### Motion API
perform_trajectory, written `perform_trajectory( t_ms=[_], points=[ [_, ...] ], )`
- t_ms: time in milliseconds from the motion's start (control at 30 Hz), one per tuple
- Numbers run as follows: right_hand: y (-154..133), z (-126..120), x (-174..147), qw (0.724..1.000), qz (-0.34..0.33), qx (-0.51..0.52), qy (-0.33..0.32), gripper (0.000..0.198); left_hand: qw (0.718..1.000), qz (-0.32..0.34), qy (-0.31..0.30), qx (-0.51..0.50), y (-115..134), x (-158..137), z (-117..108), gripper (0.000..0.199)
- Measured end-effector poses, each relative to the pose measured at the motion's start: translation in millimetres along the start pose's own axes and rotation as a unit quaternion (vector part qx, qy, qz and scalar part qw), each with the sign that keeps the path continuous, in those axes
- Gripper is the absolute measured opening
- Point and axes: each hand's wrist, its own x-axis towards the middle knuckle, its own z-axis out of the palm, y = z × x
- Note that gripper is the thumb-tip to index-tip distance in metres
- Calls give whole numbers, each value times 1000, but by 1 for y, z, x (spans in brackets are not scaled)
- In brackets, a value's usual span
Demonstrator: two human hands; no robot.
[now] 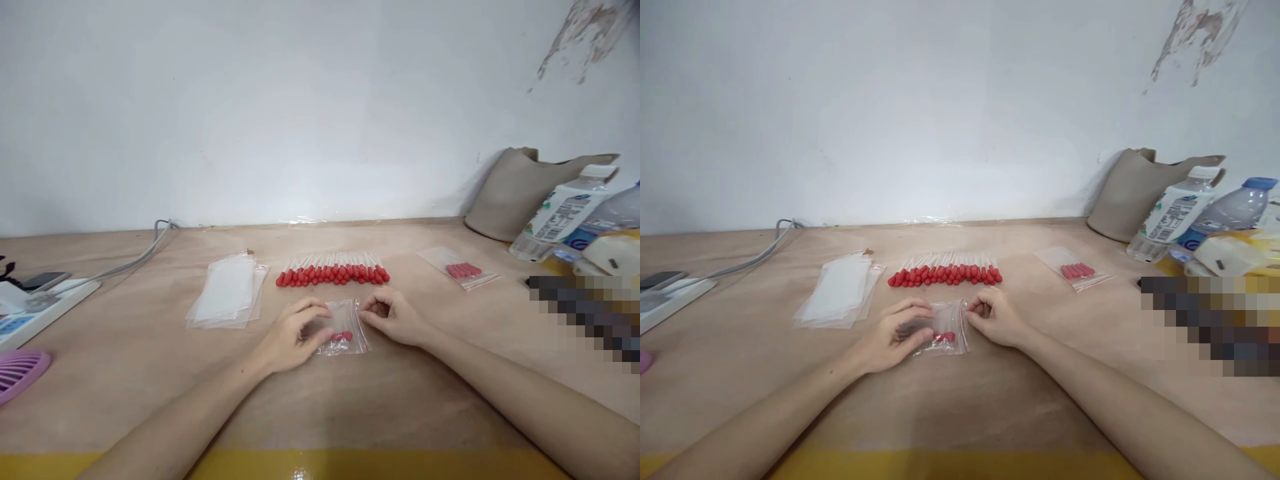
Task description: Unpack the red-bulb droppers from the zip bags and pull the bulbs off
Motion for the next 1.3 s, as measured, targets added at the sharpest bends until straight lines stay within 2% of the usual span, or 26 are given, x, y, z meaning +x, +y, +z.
perform_trajectory(
  t_ms=[67,133,300,433,500,600,700,800,900,967,1033,1133,1200,1300],
  points=[
    [-3,-1,-3,999,-13,11,-37,12,998,-4,-58,-18,5,-2,4,34],
    [-7,-2,-3,996,-42,23,-71,13,996,-12,-86,-18,5,-3,7,42],
    [-14,2,-2,986,-96,31,-129,17,995,-24,-93,-13,1,-3,9,44],
    [-21,8,-3,989,-103,7,-104,11,996,-17,-88,-16,0,-4,11,44],
    [-22,7,-3,991,-87,26,-98,11,996,-19,-88,-15,0,-4,11,44],
    [-15,-1,-2,990,20,104,-96,13,995,-25,-91,-9,0,-4,10,45],
    [2,-19,2,969,129,212,-20,16,995,-28,-92,-1,0,-5,10,46],
    [21,-41,10,934,151,305,107,15,996,-17,-90,3,-2,-5,10,44],
    [28,-58,21,915,138,325,198,16,995,-17,-102,15,0,-5,9,42],
    [21,-60,30,923,106,291,230,19,992,-27,-118,30,3,-4,7,42],
    [9,-54,42,942,72,222,242,22,989,-39,-139,43,9,-3,4,42],
    [-12,-31,59,973,-15,42,227,17,986,-44,-156,41,13,1,-2,40],
    [-21,-13,70,977,-65,-60,192,12,991,-51,-116,43,7,6,-6,36],
    [-27,11,85,964,-81,-196,163,11,990,-85,27,109,-14,17,-15,27]
  ],
)
